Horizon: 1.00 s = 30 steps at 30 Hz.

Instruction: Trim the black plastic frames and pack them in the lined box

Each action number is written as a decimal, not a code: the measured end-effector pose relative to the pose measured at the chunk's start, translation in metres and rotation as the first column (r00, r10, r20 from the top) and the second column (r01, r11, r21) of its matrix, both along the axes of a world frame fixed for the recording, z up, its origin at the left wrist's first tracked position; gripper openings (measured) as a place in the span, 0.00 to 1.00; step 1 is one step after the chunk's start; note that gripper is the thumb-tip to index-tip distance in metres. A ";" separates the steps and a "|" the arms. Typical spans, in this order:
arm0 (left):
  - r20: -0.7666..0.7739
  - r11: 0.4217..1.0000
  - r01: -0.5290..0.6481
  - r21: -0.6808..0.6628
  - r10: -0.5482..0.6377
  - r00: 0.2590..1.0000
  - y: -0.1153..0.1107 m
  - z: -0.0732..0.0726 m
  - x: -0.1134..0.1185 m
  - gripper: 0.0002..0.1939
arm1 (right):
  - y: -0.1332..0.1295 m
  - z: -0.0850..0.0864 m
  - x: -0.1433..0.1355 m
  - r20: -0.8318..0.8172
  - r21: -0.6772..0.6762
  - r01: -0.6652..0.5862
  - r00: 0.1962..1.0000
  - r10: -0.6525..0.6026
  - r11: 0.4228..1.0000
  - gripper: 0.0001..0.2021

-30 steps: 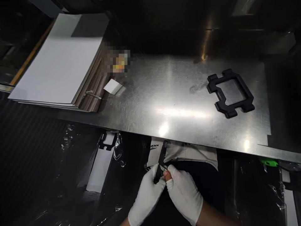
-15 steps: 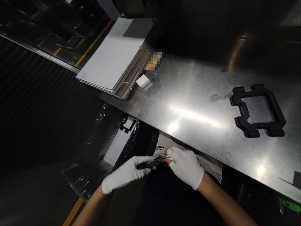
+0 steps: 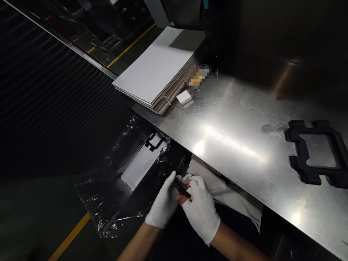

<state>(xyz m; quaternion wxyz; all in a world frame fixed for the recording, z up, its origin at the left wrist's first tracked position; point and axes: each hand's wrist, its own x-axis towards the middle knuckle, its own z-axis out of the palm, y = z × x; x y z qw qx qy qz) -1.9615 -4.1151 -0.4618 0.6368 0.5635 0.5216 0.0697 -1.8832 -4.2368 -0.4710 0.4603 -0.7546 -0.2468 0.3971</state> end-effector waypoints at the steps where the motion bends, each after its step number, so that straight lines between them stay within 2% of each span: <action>1: 0.003 0.999 -0.005 -0.041 0.005 1.000 0.006 -0.002 0.001 0.30 | -0.007 -0.001 0.001 0.000 -0.001 0.067 0.998 -0.067 0.998 0.12; 3: 0.004 0.987 0.087 -0.135 -0.088 0.996 0.014 -0.007 -0.004 0.30 | -0.024 -0.001 0.007 0.021 -0.041 0.148 0.989 -0.147 0.988 0.13; 5: -0.048 0.941 0.320 -0.112 -0.326 0.944 0.015 -0.011 -0.014 0.24 | -0.041 -0.001 0.015 0.017 -0.097 0.090 0.996 -0.089 0.991 0.17; 7: -0.222 0.819 0.573 0.014 -0.556 0.801 0.009 -0.016 -0.024 0.16 | -0.053 -0.003 0.018 -0.043 -0.148 -0.065 0.997 0.059 0.987 0.19; 9: -0.416 0.662 0.744 0.096 -0.652 0.634 -0.002 -0.023 -0.029 0.14 | -0.057 -0.008 0.015 -0.076 -0.226 -0.198 0.980 0.186 0.954 0.20; 10: -0.475 0.603 0.792 0.096 -0.671 0.569 -0.007 -0.026 -0.030 0.14 | -0.056 -0.012 0.012 -0.059 -0.273 -0.248 0.969 0.242 0.929 0.20; 12: -0.525 0.538 0.840 0.079 -0.694 0.493 -0.015 -0.032 -0.029 0.14 | -0.051 -0.018 0.005 0.011 -0.370 -0.329 0.934 0.358 0.869 0.20; 16: -0.578 0.503 0.858 0.106 -0.671 0.465 -0.019 -0.040 -0.027 0.18 | -0.038 -0.025 -0.001 0.084 -0.473 -0.404 0.864 0.497 0.783 0.20; 21: -0.601 0.476 0.870 0.130 -0.660 0.451 -0.015 -0.042 -0.026 0.19 | -0.031 -0.025 0.004 0.060 -0.491 -0.417 0.860 0.507 0.765 0.19; 26: -0.593 0.479 0.869 0.125 -0.666 0.453 -0.013 -0.044 -0.023 0.19 | -0.026 -0.022 0.009 0.002 -0.545 -0.448 0.845 0.535 0.709 0.18; 30: -0.650 0.434 0.891 0.136 -0.640 0.411 -0.012 -0.048 -0.020 0.18 | -0.023 -0.023 0.008 -0.029 -0.547 -0.415 0.878 0.479 0.727 0.20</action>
